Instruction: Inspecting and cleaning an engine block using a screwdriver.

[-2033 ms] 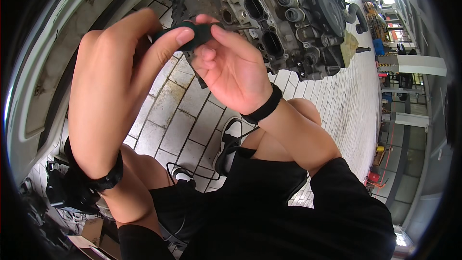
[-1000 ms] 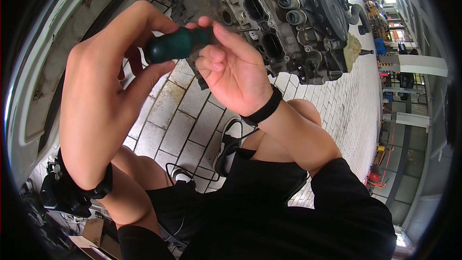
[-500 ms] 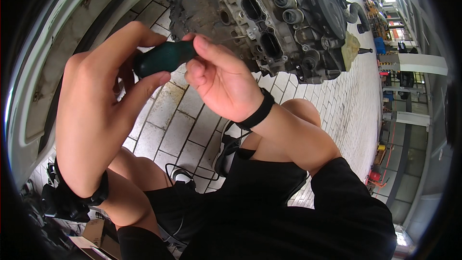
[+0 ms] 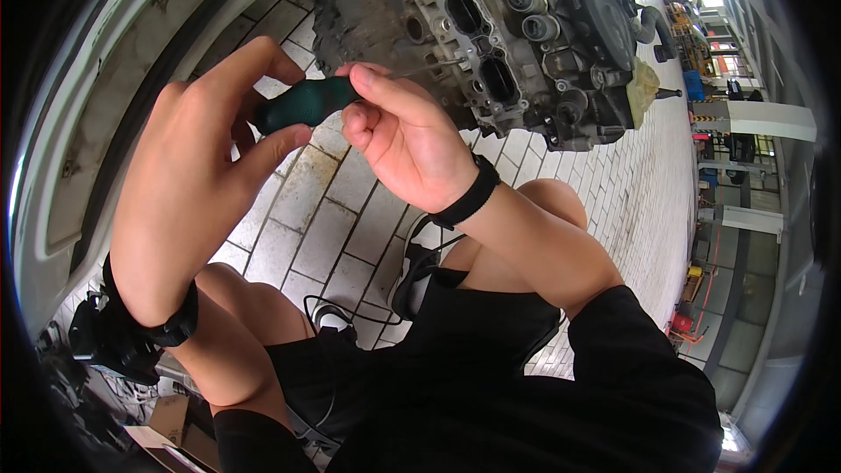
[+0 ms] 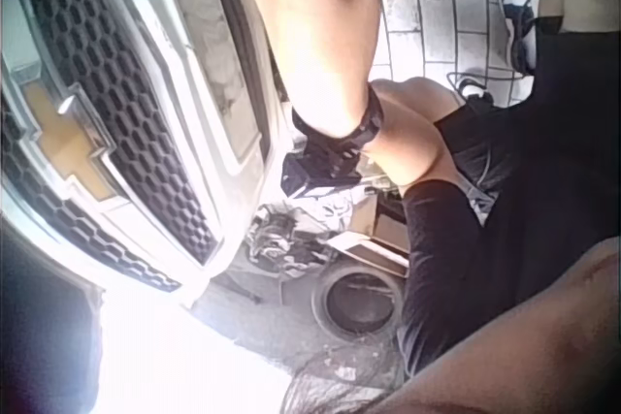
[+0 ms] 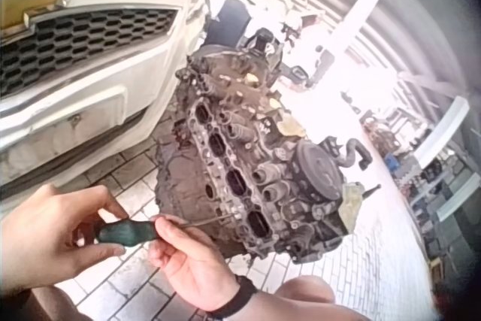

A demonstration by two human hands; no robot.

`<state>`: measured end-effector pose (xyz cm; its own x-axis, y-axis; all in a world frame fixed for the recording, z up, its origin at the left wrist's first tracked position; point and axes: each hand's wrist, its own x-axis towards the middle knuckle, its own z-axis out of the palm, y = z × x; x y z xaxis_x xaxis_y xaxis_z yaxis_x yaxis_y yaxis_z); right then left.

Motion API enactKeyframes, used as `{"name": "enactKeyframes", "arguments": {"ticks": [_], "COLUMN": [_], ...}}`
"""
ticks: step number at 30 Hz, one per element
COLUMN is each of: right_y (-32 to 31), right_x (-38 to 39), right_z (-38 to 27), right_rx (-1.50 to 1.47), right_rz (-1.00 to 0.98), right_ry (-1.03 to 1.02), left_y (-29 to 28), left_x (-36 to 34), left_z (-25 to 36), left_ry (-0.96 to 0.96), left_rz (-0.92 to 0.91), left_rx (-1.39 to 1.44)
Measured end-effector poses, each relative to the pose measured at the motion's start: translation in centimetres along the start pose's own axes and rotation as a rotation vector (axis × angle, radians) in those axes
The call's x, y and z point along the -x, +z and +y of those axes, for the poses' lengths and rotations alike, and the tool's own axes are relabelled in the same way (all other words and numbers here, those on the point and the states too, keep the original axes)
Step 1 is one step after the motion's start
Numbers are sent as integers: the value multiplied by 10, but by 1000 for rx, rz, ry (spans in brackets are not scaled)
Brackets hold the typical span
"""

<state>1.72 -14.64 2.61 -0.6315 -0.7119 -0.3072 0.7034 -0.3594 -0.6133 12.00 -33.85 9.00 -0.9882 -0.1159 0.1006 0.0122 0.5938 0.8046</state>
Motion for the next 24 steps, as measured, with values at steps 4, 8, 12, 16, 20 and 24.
{"name": "enactKeyframes", "arguments": {"ticks": [4,8,12,16,20,24], "right_y": [5,3,-2,-4,-12,-16], "right_x": [1,0,1,-2,-4,-4], "right_z": [0,1,6,9,9,18], "right_rx": [76,76,88,60,54,1], "right_rz": [24,91,139,165,92,149], "right_ry": [-1,12,22,33,47,45], "left_y": [2,7,13,17,21,20], "left_x": [0,-1,-6,-9,-9,-9], "left_z": [-6,-16,-28,-34,-37,-45], "left_ry": [47,12,-17,62,-67,-138], "left_rz": [19,-16,-95,-71,-139,-228], "left_rx": [-23,-48,-51,-62,-21,-28]}}
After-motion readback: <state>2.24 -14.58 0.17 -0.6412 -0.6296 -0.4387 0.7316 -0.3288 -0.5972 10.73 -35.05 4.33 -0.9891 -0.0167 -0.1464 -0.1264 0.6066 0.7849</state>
